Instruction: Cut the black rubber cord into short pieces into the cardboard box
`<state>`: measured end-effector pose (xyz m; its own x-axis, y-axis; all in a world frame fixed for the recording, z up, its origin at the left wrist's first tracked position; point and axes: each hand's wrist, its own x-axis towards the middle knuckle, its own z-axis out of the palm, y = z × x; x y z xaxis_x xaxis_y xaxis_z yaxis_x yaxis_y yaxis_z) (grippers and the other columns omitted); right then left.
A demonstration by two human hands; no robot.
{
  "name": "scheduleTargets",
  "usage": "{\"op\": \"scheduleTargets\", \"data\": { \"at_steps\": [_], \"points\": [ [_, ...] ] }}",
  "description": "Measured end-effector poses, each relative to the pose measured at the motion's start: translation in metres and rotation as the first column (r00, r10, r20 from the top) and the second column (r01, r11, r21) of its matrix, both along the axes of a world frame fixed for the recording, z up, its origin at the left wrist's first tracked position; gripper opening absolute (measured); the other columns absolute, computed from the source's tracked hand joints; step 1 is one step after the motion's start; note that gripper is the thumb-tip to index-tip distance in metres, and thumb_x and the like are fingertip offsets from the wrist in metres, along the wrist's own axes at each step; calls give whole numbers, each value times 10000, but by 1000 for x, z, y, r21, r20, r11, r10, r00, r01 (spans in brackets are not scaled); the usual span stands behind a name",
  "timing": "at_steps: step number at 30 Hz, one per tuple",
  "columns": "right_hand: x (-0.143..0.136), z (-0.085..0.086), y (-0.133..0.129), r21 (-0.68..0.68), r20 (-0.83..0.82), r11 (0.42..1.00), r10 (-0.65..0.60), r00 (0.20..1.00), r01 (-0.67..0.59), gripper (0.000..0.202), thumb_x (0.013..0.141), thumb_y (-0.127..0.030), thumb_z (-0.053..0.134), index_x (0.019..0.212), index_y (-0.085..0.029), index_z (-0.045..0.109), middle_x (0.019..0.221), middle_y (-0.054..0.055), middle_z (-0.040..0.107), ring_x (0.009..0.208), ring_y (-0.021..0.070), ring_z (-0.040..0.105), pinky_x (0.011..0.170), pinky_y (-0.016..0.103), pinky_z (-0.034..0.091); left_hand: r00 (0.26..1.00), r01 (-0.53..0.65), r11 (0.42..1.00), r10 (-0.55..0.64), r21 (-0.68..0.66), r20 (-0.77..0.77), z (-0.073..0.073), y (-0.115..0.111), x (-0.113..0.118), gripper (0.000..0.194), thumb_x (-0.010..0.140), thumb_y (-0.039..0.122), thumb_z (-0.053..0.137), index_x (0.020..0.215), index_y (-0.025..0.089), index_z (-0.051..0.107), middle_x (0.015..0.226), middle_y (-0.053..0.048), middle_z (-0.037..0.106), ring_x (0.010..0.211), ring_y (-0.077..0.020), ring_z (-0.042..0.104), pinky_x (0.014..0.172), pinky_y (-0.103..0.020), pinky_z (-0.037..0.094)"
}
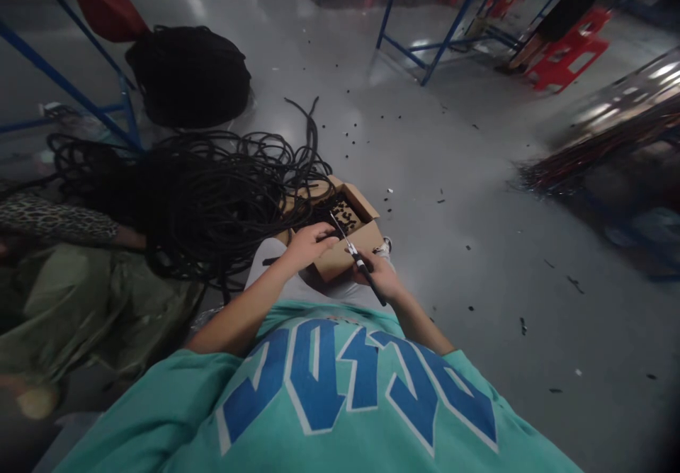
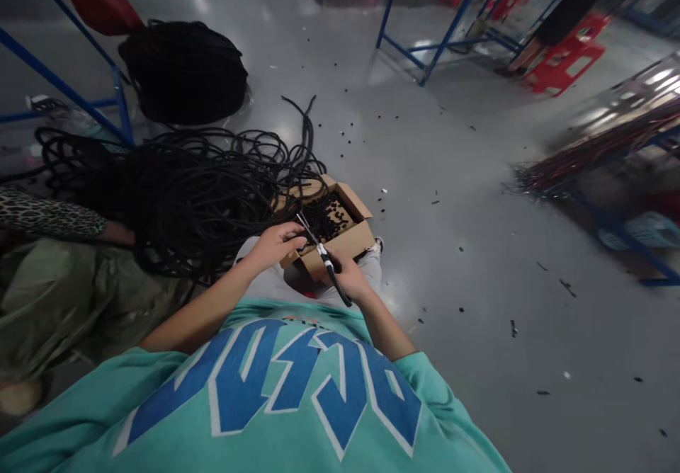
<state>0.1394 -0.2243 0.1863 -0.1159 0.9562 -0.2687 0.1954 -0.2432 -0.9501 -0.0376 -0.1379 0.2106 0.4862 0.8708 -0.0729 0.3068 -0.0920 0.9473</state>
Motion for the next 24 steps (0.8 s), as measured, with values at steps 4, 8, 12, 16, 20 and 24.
{"op": "scheduleTargets", "data": {
  "at_steps": [4,8,12,16,20,24],
  "points": [
    [1,0,1,-22,-35,1000,-7,999,7,568,519,-186,607,1087,-170,597,758,15,590,698,154,514,617,260,402,994,14,978,10,-209,112,1,-3,2,174,679,264,556,785,128,573,562,22,544,401,-54,416,409,-187,309],
    [-1,0,-1,-46,-10,998,-44,999,44,554,524,-187,582,1077,-169,612,776,16,607,688,159,518,597,258,402,981,15,941,51,-339,186,2,-3,3,120,690,245,552,694,125,543,529,25,527,350,-29,386,368,-165,264],
    [-3,-1,-1,-33,48,996,-81,996,82,532,521,-177,570,1050,-168,629,842,14,625,696,157,524,629,268,411,978,7,916,78,-401,194,0,-2,5,162,727,243,515,614,127,508,526,16,533,345,-28,401,359,-158,262],
    [-3,-4,1,-48,75,996,-75,994,78,530,524,-177,568,1051,-166,628,769,7,618,663,152,521,580,252,407,983,-3,908,79,-420,164,-6,3,6,210,744,249,512,575,126,497,496,14,519,346,-34,416,364,-159,288],
    [0,-4,3,-99,48,994,-48,998,53,537,541,-166,568,1076,-151,609,647,-8,571,579,122,493,516,225,383,977,8,862,101,-506,188,-9,8,5,234,765,290,506,606,119,514,476,13,503,308,-34,390,326,-163,244],
    [0,2,8,-140,-63,990,1,998,-10,522,517,-177,618,1037,-134,612,623,-24,533,554,94,463,502,206,366,969,114,760,58,-640,241,-9,11,3,278,759,354,525,654,98,544,443,11,474,262,-34,338,290,-169,184]
  ]
}}
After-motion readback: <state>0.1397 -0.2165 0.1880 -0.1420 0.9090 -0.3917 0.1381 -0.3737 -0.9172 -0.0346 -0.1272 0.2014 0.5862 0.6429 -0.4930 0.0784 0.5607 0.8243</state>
